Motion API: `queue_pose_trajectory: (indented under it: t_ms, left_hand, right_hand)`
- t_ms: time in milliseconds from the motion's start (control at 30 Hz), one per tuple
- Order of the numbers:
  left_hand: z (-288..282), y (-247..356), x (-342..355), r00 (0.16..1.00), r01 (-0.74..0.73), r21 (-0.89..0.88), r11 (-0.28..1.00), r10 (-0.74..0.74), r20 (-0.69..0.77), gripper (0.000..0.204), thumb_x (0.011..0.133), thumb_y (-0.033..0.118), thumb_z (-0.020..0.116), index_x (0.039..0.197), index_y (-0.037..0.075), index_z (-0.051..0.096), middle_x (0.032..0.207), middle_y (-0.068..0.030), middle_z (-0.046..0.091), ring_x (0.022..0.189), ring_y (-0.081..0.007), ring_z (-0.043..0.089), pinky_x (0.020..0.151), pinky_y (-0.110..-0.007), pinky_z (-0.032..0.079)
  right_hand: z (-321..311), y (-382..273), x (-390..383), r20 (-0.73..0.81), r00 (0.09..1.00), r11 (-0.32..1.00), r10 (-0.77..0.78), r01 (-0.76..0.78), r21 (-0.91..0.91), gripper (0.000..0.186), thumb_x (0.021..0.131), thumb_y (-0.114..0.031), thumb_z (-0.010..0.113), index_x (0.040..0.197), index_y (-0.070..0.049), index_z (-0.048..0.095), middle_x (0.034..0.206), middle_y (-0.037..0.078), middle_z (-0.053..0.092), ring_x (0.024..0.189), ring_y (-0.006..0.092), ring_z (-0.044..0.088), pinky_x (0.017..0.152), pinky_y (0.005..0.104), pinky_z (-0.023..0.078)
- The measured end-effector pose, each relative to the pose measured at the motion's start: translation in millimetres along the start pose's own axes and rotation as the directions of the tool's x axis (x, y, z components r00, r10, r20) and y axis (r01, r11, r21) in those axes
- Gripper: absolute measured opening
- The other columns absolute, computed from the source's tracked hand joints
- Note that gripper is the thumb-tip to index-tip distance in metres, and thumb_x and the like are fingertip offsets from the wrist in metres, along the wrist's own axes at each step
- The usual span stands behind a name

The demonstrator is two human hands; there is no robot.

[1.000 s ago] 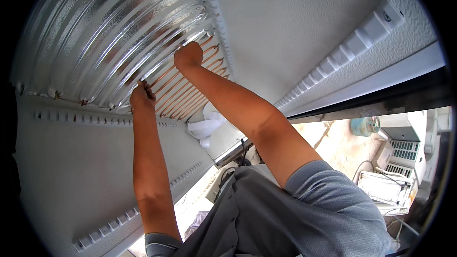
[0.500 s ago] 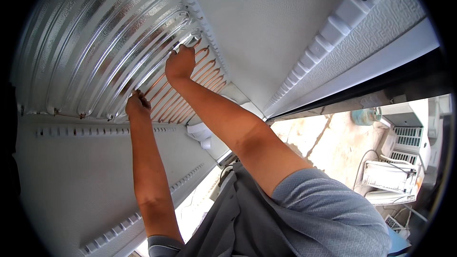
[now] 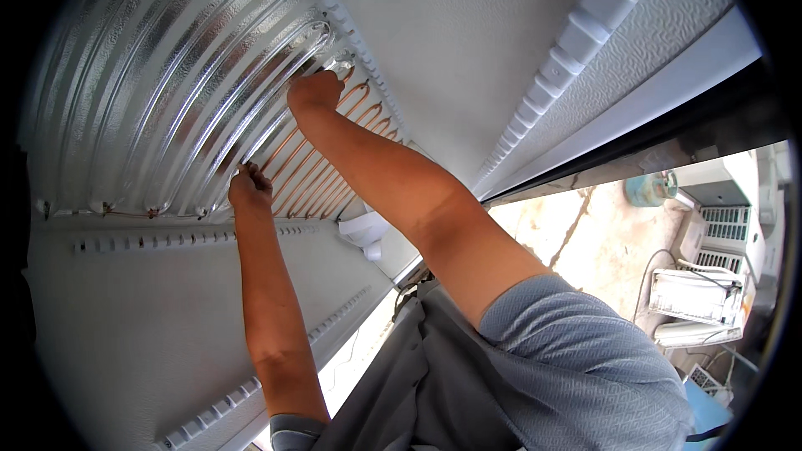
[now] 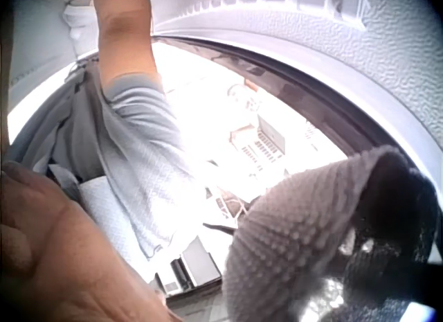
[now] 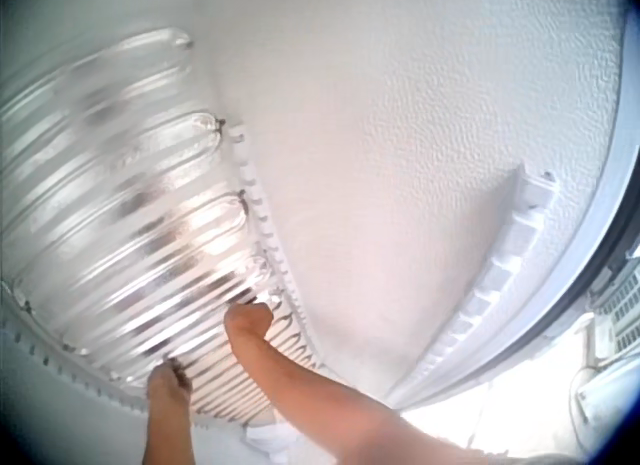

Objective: The person applies strips of reflective insulation tape to the copper coils inside a refrigerator's freezer compartment. They carefully align the tape over the coils, smooth it down with their hands, and wipe the surface with a cloth. The person repeats this process for multiple sections of the coil assembly.

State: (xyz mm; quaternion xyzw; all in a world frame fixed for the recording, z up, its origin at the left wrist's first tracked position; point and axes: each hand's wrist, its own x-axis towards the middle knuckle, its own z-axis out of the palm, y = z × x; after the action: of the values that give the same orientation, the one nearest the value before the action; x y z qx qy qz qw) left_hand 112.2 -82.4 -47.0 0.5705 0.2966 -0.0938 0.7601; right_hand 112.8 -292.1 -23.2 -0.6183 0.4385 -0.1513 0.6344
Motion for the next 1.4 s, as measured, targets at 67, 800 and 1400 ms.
queue_pose_trajectory:
  t_ms: [67,800,1400]
  left_hand:
    - [7,1,-6,0.999,-0.004,0.018,1.000,0.003,0.046,0.028,0.108,0.034,0.050,0.096,0.011,0.060,0.076,0.0042,0.060,0.059,-0.0059,0.050,0.051,-0.021,0.041]
    - [0,11,0,0.986,0.135,-0.103,0.986,-0.124,0.109,0.021,0.109,0.021,0.048,0.103,0.004,0.060,0.083,-0.0050,0.063,0.067,-0.0129,0.055,0.062,-0.029,0.050]
    - [-64,35,-5,0.907,-0.220,-0.038,0.975,0.190,-0.376,0.018,0.105,0.014,0.047,0.095,0.002,0.057,0.083,-0.0061,0.067,0.061,-0.0120,0.059,0.051,-0.026,0.051]
  right_hand:
    - [1,6,41,0.024,0.998,0.995,-0.058,0.060,-0.079,0.027,0.085,-0.017,0.068,0.094,0.008,0.071,0.096,0.026,0.073,0.092,0.0378,0.072,0.079,0.0403,0.056]
    - [24,-4,-52,0.587,0.770,0.914,0.250,-0.388,0.118,0.016,0.097,-0.002,0.050,0.102,0.010,0.059,0.097,0.022,0.069,0.080,0.0314,0.074,0.066,0.0364,0.065]
    - [8,2,-34,0.535,0.836,0.976,0.119,-0.198,0.093,0.017,0.091,-0.003,0.055,0.101,0.009,0.062,0.090,0.021,0.069,0.074,0.0259,0.074,0.060,0.0346,0.065]
